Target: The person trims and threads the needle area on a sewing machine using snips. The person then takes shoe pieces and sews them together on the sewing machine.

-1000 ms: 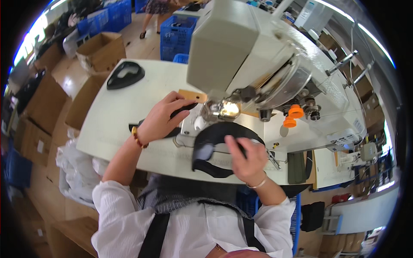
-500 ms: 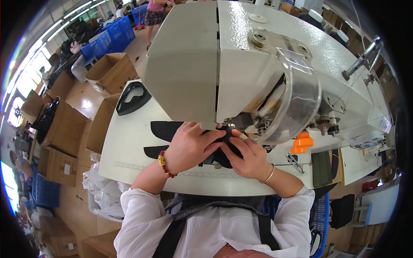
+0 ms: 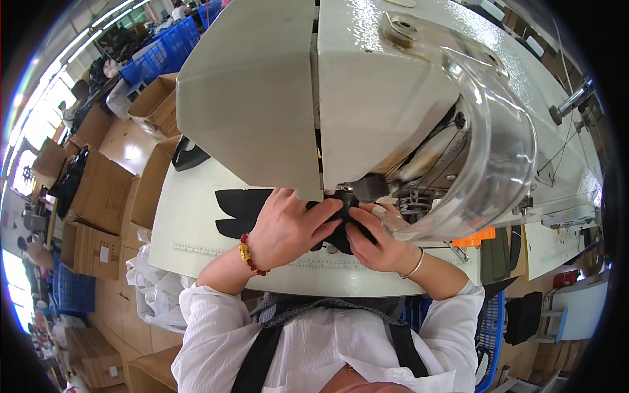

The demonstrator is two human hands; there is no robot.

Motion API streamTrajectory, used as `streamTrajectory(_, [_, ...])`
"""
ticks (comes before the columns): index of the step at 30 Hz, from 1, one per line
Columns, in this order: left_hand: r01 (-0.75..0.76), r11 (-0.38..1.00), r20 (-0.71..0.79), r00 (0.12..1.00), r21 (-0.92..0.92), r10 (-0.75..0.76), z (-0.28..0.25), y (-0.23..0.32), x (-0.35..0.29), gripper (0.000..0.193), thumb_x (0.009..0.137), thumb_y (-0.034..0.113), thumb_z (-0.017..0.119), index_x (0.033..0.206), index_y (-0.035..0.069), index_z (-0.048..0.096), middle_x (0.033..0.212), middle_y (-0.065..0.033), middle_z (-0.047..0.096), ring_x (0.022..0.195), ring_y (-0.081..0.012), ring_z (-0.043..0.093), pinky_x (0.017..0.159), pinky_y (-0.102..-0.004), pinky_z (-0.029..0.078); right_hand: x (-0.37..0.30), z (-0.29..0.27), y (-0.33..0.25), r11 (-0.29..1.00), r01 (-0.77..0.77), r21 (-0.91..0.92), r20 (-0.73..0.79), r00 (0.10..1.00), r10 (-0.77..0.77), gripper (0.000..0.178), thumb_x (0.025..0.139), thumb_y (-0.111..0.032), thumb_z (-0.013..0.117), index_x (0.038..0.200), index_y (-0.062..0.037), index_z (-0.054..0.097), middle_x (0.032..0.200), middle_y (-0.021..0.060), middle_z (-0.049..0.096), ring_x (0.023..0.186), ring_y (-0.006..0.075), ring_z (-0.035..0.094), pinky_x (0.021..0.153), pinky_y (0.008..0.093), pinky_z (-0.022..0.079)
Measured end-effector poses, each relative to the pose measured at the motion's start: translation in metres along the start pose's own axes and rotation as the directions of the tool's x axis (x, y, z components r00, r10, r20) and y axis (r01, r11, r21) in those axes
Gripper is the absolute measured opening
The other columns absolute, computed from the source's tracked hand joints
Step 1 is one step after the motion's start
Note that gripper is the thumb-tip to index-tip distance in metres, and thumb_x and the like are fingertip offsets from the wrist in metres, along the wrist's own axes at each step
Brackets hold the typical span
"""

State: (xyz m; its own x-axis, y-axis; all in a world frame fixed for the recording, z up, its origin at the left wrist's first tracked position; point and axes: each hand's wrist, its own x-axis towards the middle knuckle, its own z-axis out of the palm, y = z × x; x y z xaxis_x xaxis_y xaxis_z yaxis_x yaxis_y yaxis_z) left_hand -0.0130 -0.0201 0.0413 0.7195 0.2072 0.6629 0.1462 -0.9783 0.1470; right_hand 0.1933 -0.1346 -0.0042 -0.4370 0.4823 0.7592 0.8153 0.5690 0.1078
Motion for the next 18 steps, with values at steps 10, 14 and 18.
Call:
streamTrajectory(10, [0.011,1.0,-0.041,0.999,0.005,-0.011,0.004,-0.002,-0.003,0.028,0.079,0.019,0.081,0.105,0.013,0.071,0.108,-0.0094,0.057,0.098,-0.0305,0.058,0.083,-0.042,0.048,0.0,0.002,0.005,0.999,0.05,-0.014,0.025,0.998,-0.049,0.024,0.07,-0.008,0.075,0.092,-0.0017,0.068,0.104,0.0155,0.066,0.104,0.0299,0.067,0.075,0.047,0.057])
streamTrajectory(14, [0.137,0.982,0.088,0.988,-0.127,-0.127,0.012,-0.006,-0.008,0.029,0.079,0.02,0.081,0.106,0.014,0.072,0.106,-0.0086,0.058,0.096,-0.0293,0.059,0.081,-0.0414,0.049,-0.003,0.002,0.007,0.995,0.095,-0.013,0.049,0.994,-0.094,0.023,0.068,-0.008,0.075,0.09,-0.0011,0.069,0.102,0.0141,0.067,0.104,0.0308,0.068,0.072,0.0453,0.055])
streamTrajectory(18, [0.114,0.99,0.051,0.993,-0.087,-0.11,0.014,-0.006,-0.008,0.029,0.079,0.021,0.081,0.106,0.014,0.072,0.104,-0.0075,0.061,0.094,-0.0285,0.06,0.08,-0.0409,0.049,-0.001,0.003,0.007,0.998,0.054,0.033,0.006,0.998,-0.054,0.025,0.066,-0.008,0.074,0.09,-0.0007,0.069,0.105,0.0155,0.067,0.105,0.034,0.067,0.07,0.0439,0.052])
